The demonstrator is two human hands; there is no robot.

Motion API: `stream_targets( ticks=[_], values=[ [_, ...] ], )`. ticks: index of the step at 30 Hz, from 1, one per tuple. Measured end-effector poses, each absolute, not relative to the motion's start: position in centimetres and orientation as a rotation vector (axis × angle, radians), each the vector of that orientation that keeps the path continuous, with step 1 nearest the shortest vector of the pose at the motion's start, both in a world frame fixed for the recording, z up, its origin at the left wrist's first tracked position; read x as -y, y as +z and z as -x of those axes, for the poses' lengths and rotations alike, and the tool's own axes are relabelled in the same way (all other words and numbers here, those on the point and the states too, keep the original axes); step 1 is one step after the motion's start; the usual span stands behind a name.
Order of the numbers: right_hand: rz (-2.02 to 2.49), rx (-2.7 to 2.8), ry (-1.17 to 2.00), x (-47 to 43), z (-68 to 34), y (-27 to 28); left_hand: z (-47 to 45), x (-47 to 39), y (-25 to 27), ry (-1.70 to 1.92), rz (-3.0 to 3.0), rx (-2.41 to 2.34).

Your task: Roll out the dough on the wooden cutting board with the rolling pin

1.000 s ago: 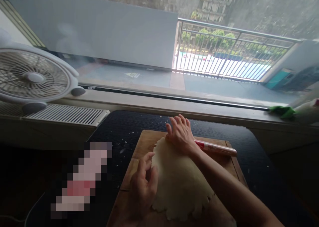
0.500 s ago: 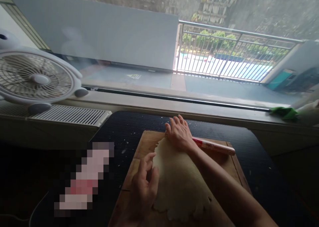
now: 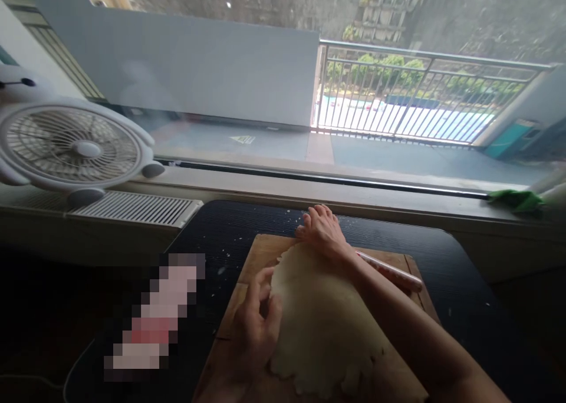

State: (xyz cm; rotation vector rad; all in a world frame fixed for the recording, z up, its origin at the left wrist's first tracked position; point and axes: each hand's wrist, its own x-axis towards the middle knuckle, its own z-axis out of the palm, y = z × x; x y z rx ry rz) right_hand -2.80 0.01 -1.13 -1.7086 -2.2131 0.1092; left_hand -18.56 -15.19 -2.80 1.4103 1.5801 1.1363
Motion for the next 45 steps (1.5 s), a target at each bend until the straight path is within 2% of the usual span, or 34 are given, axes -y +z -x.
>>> stream_targets(
  ticks=[3, 7, 14, 22, 28, 31, 36, 42, 45],
  values=[
    [1.696, 2.205, 0.115, 0.1, 1.2, -0.6, 19.4, 12.5, -1.9, 1.039, -1.421, -1.628],
    [1.665, 2.258, -0.027, 5.0, -2.7, -0.9, 19.4, 7.6, 0.1, 0.767, -1.442, -1.629],
    [1.998, 2.040, -0.118, 9.2, -10.9, -1.2, 15.1, 3.7, 2.6, 0.540, -1.545, -1.434],
    [1.951, 1.925, -0.053, 9.8, -11.8, -0.3, 15.0, 9.7, 0.6, 0.822, -1.465, -1.450],
    [1.660, 2.242, 0.070, 11.6, -3.8, 0.2, 18.9, 15.5, -1.4, 0.852, -1.592, -1.547],
    [1.562, 2.306, 0.002, 9.5, -0.5, 0.4, 19.1, 15.8, -2.2, 1.043, -1.528, -1.558],
    [1.764, 2.207, -0.012, 5.6, 0.2, 1.0, 18.2, 16.3, -3.3, 1.218, -1.500, -1.588],
    [1.511, 2.307, -0.053, 10.8, 2.3, -0.5, 18.5, 16.6, -3.9, 1.197, -1.486, -1.574],
    [1.637, 2.266, -0.080, 8.6, 2.0, -0.1, 18.5, 16.6, -3.7, 1.186, -1.444, -1.535]
  ],
)
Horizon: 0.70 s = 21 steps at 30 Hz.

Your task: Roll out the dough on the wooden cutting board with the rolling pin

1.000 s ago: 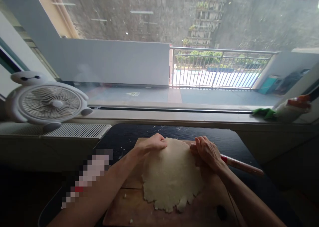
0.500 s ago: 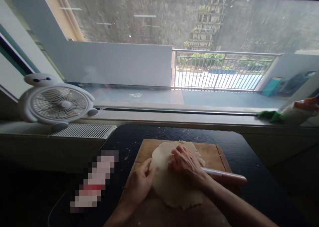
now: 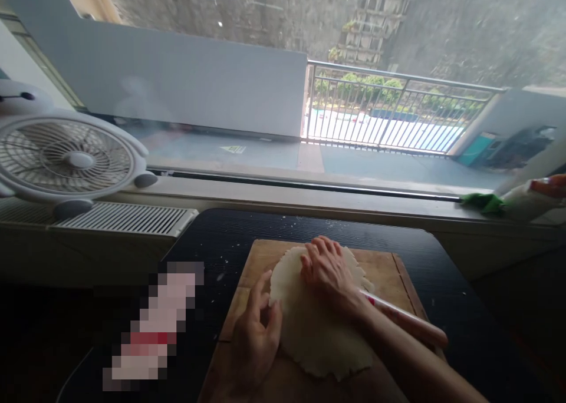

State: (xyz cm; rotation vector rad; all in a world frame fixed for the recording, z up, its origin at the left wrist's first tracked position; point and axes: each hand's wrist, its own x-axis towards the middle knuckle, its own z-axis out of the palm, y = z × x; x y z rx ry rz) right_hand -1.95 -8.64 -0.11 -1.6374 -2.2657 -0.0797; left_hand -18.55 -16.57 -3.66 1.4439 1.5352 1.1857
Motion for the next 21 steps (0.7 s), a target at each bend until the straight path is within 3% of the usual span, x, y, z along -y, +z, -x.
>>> stream_targets(
  ticks=[4, 10, 17, 21],
  values=[
    [1.816, 2.268, -0.015, 5.3, 1.3, 0.3, 18.5, 16.7, -3.4, 1.187, -1.400, -1.528],
    [1.548, 2.364, -0.089, 9.3, 3.9, -1.1, 18.5, 16.8, -3.2, 1.181, -1.368, -1.499],
    [1.782, 2.338, 0.050, 4.3, 1.6, 0.1, 18.6, 16.9, -3.2, 1.185, -1.359, -1.502],
    [1.578, 2.416, 0.072, 7.5, 3.6, -0.9, 18.5, 17.0, -3.0, 1.191, -1.346, -1.494]
  ],
)
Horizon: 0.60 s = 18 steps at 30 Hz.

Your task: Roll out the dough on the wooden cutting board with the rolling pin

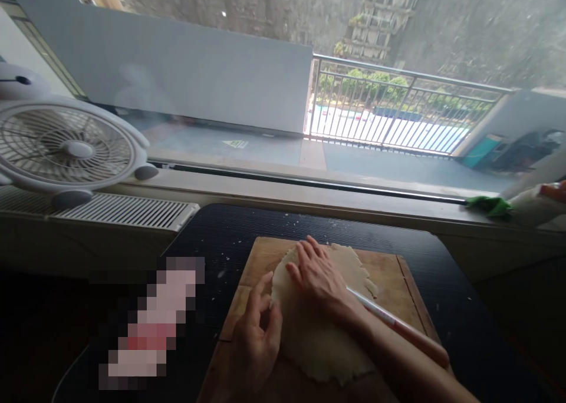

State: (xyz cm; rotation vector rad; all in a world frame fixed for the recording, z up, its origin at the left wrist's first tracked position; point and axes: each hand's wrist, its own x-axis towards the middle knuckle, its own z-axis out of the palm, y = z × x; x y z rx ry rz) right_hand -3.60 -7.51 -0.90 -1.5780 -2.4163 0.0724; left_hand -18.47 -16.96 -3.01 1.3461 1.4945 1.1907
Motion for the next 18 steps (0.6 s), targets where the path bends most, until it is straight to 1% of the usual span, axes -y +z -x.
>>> stream_targets(
  ticks=[3, 5, 8, 11, 15, 18],
  values=[
    [1.524, 2.382, -0.069, 8.0, 4.2, -1.1, 18.3, 16.9, -2.8, 1.210, -1.349, -1.501],
    [1.582, 2.345, -0.145, 6.3, 3.5, -0.5, 18.3, 16.9, -2.8, 1.204, -1.352, -1.501],
    [1.673, 2.308, -0.176, 4.1, 2.0, 0.6, 18.4, 16.9, -3.0, 1.163, -1.346, -1.503],
    [1.638, 2.331, -0.135, 5.6, 1.4, 0.5, 18.4, 17.0, -3.1, 1.193, -1.317, -1.481],
    [1.481, 2.426, -0.002, 10.7, 0.8, -1.2, 18.3, 17.1, -2.8, 1.239, -1.288, -1.488],
    [1.512, 2.339, 0.115, 12.2, 0.1, -1.6, 18.2, 17.1, -2.5, 1.212, -1.282, -1.485]
  ],
)
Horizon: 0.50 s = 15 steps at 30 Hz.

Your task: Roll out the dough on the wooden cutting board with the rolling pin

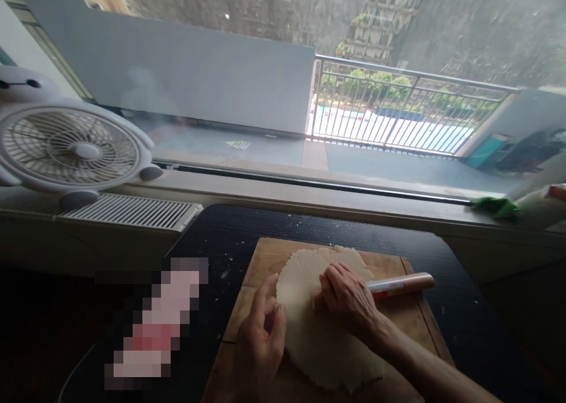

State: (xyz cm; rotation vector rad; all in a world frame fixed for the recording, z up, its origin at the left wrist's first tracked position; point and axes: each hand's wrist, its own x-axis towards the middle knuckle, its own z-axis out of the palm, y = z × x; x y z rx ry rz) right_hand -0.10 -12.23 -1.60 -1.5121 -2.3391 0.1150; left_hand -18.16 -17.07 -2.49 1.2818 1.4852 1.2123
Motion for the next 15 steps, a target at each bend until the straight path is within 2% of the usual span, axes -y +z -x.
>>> stream_targets(
  ticks=[3, 9, 15],
  values=[
    [1.518, 2.278, 0.155, 9.9, 0.3, -0.9, 18.1, 17.0, -2.6, 1.206, -1.293, -1.492],
    [1.683, 2.190, 0.041, 4.1, 2.1, -0.1, 18.4, 17.1, -3.3, 1.165, -1.331, -1.491],
    [1.523, 2.372, 0.032, 13.9, 0.6, -0.7, 18.6, 17.1, -3.0, 1.154, -1.388, -1.537]
  ],
)
